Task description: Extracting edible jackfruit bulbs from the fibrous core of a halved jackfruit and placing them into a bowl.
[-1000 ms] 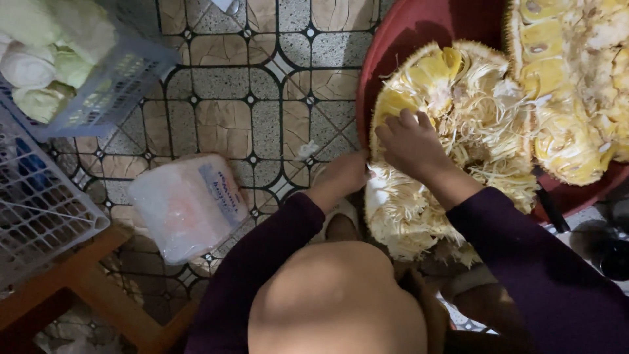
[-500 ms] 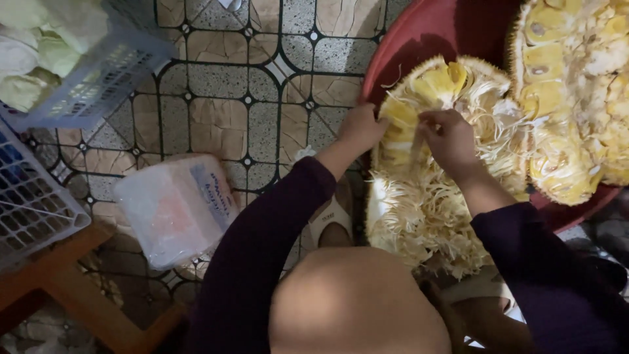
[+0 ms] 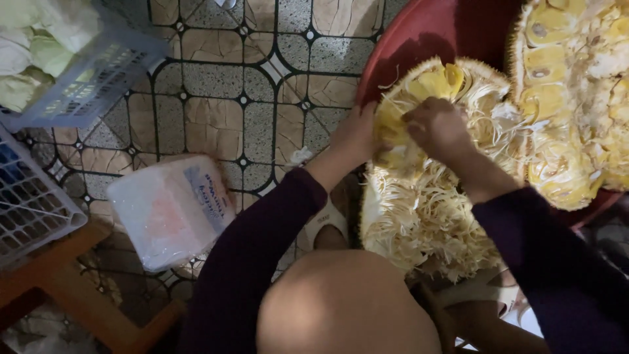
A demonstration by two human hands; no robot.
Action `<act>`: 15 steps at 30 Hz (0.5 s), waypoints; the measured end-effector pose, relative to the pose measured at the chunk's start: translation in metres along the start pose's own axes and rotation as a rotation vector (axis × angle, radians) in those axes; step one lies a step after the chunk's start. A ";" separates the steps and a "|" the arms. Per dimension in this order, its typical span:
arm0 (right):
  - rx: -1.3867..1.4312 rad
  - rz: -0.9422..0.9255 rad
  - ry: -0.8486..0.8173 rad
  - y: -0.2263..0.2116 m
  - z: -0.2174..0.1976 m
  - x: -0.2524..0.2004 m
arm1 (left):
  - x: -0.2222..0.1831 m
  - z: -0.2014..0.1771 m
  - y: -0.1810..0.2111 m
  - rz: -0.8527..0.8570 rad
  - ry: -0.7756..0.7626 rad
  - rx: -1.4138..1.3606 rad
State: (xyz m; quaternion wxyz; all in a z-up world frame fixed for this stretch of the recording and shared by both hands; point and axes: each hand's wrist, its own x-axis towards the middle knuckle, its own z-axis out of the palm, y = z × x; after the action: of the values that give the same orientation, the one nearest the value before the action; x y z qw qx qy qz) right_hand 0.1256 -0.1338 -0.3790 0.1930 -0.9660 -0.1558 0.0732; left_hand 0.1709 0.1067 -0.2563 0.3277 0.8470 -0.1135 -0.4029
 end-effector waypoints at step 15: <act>0.857 0.660 0.205 -0.081 -0.078 -0.029 | 0.010 0.024 -0.020 0.409 0.173 0.264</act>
State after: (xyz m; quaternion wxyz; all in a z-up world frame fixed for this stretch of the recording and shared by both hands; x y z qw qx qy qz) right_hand 0.0917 -0.0996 -0.2731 0.5500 -0.8008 0.2185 0.0922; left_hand 0.1579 0.1059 -0.2868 0.2974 0.8733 -0.3053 -0.2359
